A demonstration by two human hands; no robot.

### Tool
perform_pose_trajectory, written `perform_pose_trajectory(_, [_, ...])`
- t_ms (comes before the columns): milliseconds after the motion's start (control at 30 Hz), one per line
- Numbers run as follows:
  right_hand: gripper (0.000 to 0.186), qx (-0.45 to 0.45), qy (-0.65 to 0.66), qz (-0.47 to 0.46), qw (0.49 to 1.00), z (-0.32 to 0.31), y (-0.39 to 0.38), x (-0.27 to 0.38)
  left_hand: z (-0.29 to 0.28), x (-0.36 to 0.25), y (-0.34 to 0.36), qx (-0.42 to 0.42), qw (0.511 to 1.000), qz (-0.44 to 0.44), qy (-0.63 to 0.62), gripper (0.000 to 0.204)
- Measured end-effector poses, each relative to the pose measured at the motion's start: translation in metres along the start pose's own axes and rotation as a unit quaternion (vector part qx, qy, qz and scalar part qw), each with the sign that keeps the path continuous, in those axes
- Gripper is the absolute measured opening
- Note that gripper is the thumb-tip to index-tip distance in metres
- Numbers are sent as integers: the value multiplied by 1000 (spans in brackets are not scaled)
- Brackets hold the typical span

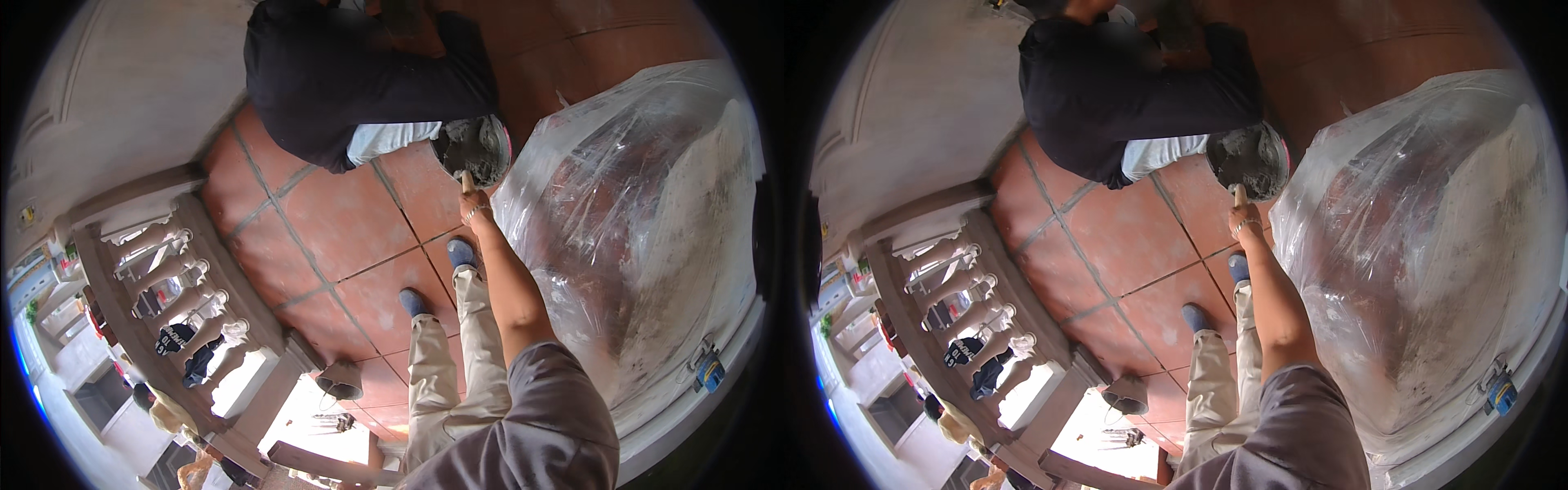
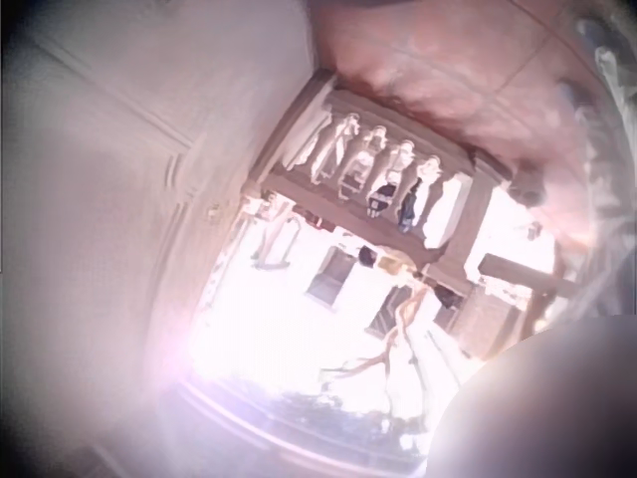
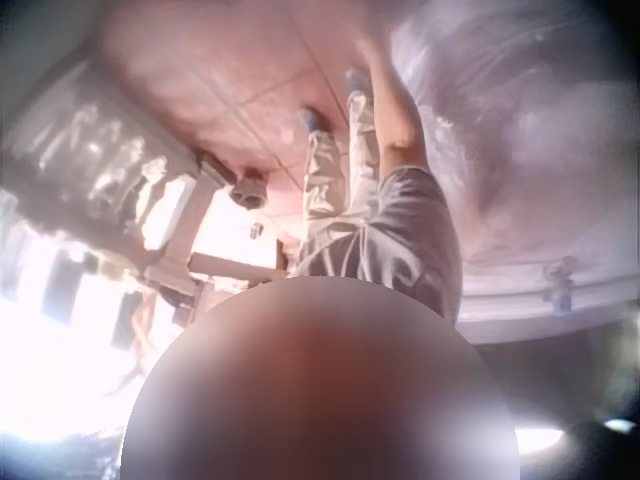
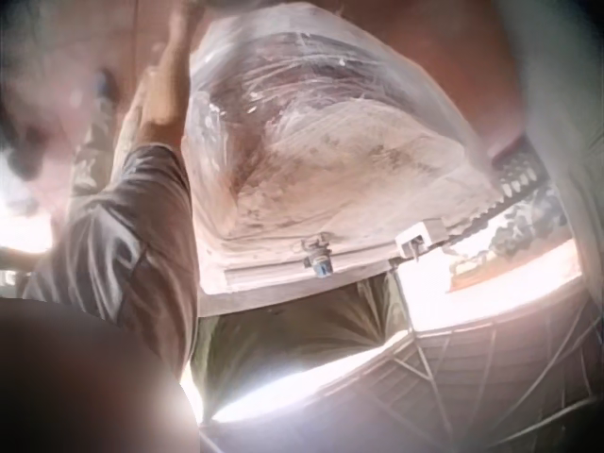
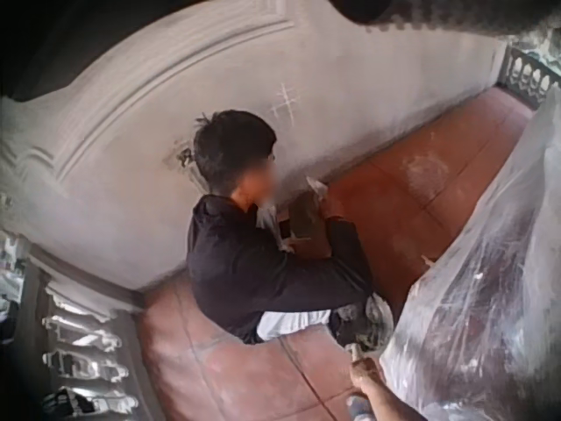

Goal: The person walks across a tiled patio carrying a metal straight edge and a trowel, then uses a hoe to spread wet cement on the floor. They switch to a trowel to smooth and level the cement surface, working across a rectangular area.

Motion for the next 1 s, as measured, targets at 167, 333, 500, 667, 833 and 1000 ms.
perform_pose_trajectory(167, [30,45,284,65,956,-39,-105,-31,16,33,-28,-5,998,49,-33,38])
perform_pose_trajectory(333, [33,15,164,-7,986,-65,-155,-55,41,72,-61,-22,996,87,-17,34])
perform_pose_trajectory(500, [51,-53,-200,-170,963,-94,-174,-50,69,112,-74,10,987,126,-98,29])
perform_pose_trajectory(667, [49,58,-211,-231,948,-88,-240,-9,120,178,-94,-53,969,76,-227,27])
perform_pose_trajectory(833, [47,136,-320,-333,876,-24,-365,41,195,269,-98,-120,929,9,-349,27])
perform_pose_trajectory(1000, [46,192,-383,-481,765,88,-505,38,298,378,-74,-162,854,-61,-490,33])
Point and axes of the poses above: each hand's wrist, its own y-axis towards the middle knuckle, its own z-axis out of the palm, x = y × z, the point moved 5 cm from there along y, towards the middle knuckle, and after that the axes turned 4 degrees about -z, right-handed, at the moved point
